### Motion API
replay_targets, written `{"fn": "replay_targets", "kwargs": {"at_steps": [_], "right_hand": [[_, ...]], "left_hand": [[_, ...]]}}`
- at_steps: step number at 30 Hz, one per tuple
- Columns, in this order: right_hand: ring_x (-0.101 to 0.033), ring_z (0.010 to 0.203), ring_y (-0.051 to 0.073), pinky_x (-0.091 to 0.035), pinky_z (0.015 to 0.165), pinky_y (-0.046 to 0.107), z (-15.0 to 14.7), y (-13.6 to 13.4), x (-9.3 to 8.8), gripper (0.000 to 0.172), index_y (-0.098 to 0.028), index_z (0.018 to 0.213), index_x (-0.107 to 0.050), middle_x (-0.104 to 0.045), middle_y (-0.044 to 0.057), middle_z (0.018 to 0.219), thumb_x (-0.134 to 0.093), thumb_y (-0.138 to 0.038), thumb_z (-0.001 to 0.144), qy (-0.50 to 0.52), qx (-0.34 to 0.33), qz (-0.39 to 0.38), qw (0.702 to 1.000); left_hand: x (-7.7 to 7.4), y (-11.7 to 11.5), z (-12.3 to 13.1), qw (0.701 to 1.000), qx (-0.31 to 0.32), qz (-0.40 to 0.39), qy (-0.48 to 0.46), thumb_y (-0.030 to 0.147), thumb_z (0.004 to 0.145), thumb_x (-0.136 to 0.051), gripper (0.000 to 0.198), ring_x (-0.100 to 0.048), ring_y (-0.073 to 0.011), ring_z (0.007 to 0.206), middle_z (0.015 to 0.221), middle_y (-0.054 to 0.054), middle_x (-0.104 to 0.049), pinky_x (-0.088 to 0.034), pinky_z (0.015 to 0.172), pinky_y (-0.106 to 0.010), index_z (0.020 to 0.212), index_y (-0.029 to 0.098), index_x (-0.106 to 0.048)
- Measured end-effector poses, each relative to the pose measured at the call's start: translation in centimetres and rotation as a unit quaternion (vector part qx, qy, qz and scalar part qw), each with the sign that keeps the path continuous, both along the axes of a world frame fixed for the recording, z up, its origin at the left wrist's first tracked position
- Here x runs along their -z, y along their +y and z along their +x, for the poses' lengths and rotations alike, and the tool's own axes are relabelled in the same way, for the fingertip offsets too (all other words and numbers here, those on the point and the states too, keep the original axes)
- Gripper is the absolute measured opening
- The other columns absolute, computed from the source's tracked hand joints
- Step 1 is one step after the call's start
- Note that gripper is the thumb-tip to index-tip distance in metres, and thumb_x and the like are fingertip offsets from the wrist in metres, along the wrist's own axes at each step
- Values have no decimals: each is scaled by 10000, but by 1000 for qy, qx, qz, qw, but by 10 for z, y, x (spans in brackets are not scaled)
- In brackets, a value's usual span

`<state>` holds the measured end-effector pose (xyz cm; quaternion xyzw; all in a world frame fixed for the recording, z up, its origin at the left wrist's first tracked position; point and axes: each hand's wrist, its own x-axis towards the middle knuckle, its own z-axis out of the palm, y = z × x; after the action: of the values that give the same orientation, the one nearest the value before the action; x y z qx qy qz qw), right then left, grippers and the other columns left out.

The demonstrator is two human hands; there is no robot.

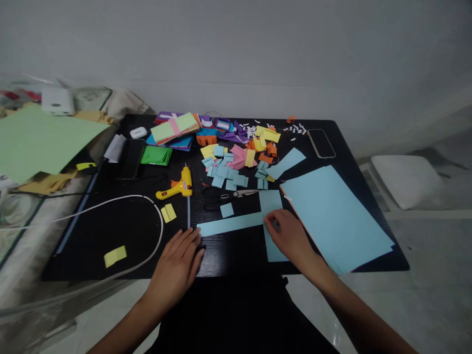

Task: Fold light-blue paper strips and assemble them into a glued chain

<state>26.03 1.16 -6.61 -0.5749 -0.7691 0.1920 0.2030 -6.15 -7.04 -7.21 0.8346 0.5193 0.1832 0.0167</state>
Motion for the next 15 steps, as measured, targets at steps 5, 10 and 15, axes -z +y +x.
{"fn": "replay_targets", "kwargs": {"at_steps": [5,10,15], "right_hand": [[-658,954,248,-563,892,395,-37,-3,-5,113,-193,1004,-701,-701,89,987,-606,-131,1014,78,-82,38,993],[-640,946,249,-550,880,389,-62,4,1,135,-184,972,-717,-715,85,962,-622,-92,998,59,-132,25,989],[-642,964,262,-540,894,408,-62,11,11,98,-165,977,-714,-721,95,990,-654,-88,979,20,-127,-15,992]], "left_hand": [[-6,20,26,996,-42,-30,-77,223,1048,-570,146,-704,-284,1058,1157,-108,-759,-567,956,-474,1104,187,-700],[1,44,72,983,-46,-108,-138,166,1020,-571,93,-691,-234,898,971,-60,-708,-569,823,-371,990,191,-656],[4,58,85,969,-96,-168,-152,145,973,-617,80,-680,-237,860,906,-37,-679,-520,756,-341,921,204,-633]]}}
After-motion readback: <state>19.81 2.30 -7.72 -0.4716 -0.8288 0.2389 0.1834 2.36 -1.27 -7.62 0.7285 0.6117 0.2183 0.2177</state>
